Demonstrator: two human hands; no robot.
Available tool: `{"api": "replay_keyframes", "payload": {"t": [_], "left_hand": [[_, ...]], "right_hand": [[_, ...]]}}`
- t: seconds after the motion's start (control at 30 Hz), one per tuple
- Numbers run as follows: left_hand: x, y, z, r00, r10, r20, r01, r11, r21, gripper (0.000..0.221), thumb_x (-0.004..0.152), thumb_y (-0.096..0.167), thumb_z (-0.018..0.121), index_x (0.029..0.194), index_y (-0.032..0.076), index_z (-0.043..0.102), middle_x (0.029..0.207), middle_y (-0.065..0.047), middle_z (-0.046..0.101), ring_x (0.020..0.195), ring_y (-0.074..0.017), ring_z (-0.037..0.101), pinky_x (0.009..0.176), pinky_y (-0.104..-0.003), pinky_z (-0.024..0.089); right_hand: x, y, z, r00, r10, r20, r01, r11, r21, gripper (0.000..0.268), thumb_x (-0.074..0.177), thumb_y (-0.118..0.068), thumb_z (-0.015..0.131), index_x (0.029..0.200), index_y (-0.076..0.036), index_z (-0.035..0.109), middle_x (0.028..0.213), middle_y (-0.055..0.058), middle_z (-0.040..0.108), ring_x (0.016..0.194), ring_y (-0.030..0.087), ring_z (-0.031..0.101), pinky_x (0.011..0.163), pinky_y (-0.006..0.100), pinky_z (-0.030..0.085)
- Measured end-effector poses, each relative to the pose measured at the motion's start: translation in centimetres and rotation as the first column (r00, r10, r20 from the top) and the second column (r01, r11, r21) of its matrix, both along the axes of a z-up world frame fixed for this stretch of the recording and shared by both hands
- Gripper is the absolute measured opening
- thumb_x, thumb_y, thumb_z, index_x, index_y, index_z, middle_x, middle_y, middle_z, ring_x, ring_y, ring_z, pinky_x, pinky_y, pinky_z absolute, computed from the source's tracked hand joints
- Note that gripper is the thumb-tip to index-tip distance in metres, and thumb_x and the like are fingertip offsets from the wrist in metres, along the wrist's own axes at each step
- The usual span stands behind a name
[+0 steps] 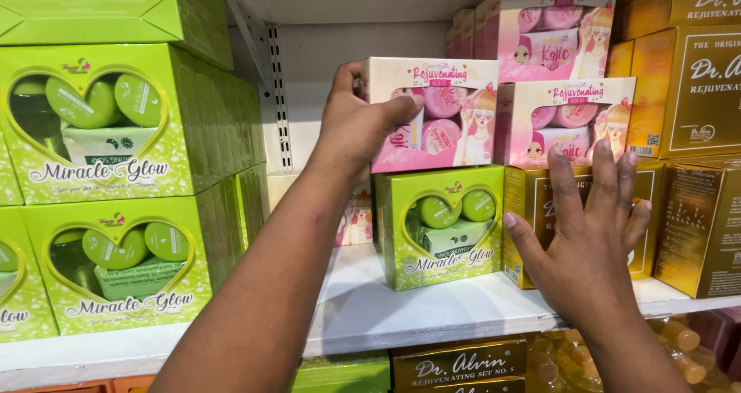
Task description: The person arranges and restocks cosmetic product boxes on a retail shelf. They use a cloth to wipe the boxes and the shelf surface, then stack green 'Miracle Glow' boxes and pink 'Rejuvenating' boxes in neat rows. The person also moves a stack of green boxes to a lower shelf area.
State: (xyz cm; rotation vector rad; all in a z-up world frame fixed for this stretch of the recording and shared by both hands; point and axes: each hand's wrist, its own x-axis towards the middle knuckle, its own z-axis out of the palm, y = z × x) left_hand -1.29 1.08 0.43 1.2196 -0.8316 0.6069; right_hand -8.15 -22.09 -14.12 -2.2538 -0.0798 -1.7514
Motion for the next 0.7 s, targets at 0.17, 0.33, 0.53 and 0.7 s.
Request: {"api": "replay_keyframes", "payload": {"t": [0.17, 0.33, 0.53, 0.7], "left_hand": [[0.0, 1.8, 0.3, 0.998, -0.004, 0.065, 0.006, 1.0, -0.023, 0.071, 0.067, 0.001, 0.082, 0.127, 0.003, 0.042, 0.107, -0.016, 0.067, 0.09, -0.0238, 0.074, 0.081, -0.037, 0.066], [-3.5, 4.9, -0.1, 0.912, 0.287, 0.293, -0.275, 0.958, -0.083, 0.068, 0.072, 0.006, 0.088, 0.126, 0.005, 0.046, 0.111, -0.01, 0.06, 0.096, -0.0191, 0.069, 0.085, -0.033, 0.064], [-13.9, 8.8, -2.4, 0.795, 0.473, 0.381, -0.499, 0.866, -0.033, 0.068, 0.076, 0.008, 0.086, 0.13, 0.007, 0.046, 0.114, -0.005, 0.064, 0.101, -0.0155, 0.07, 0.089, -0.031, 0.063], [-17.8, 10.7, -6.2, 0.749, 0.601, 0.279, -0.649, 0.751, 0.124, 0.066, 0.073, 0.008, 0.08, 0.13, 0.01, 0.047, 0.11, -0.005, 0.069, 0.097, -0.0139, 0.074, 0.086, -0.028, 0.062]], "right_hand": [[0.1, -0.1, 0.0, 1.0, 0.004, -0.004, -0.004, 1.0, -0.003, 0.087, 0.083, -0.048, 0.069, 0.159, -0.023, 0.035, 0.17, 0.021, 0.009, 0.159, 0.041, -0.006, 0.115, 0.078, 0.004], [-0.1, 0.0, 0.1, 1.0, 0.023, -0.02, -0.023, 1.0, 0.004, 0.089, 0.083, -0.05, 0.068, 0.161, -0.024, 0.033, 0.17, 0.021, 0.008, 0.159, 0.041, -0.006, 0.115, 0.077, 0.002], [0.0, -0.1, -0.1, 1.0, 0.003, -0.018, -0.003, 1.0, -0.003, 0.088, 0.084, -0.049, 0.067, 0.161, -0.024, 0.034, 0.172, 0.021, 0.008, 0.161, 0.041, -0.006, 0.117, 0.077, 0.003], [-0.2, 0.1, -0.2, 1.0, -0.001, -0.016, 0.001, 1.0, -0.002, 0.089, 0.084, -0.049, 0.067, 0.162, -0.023, 0.034, 0.173, 0.021, 0.008, 0.162, 0.041, -0.006, 0.117, 0.077, 0.004]]}}
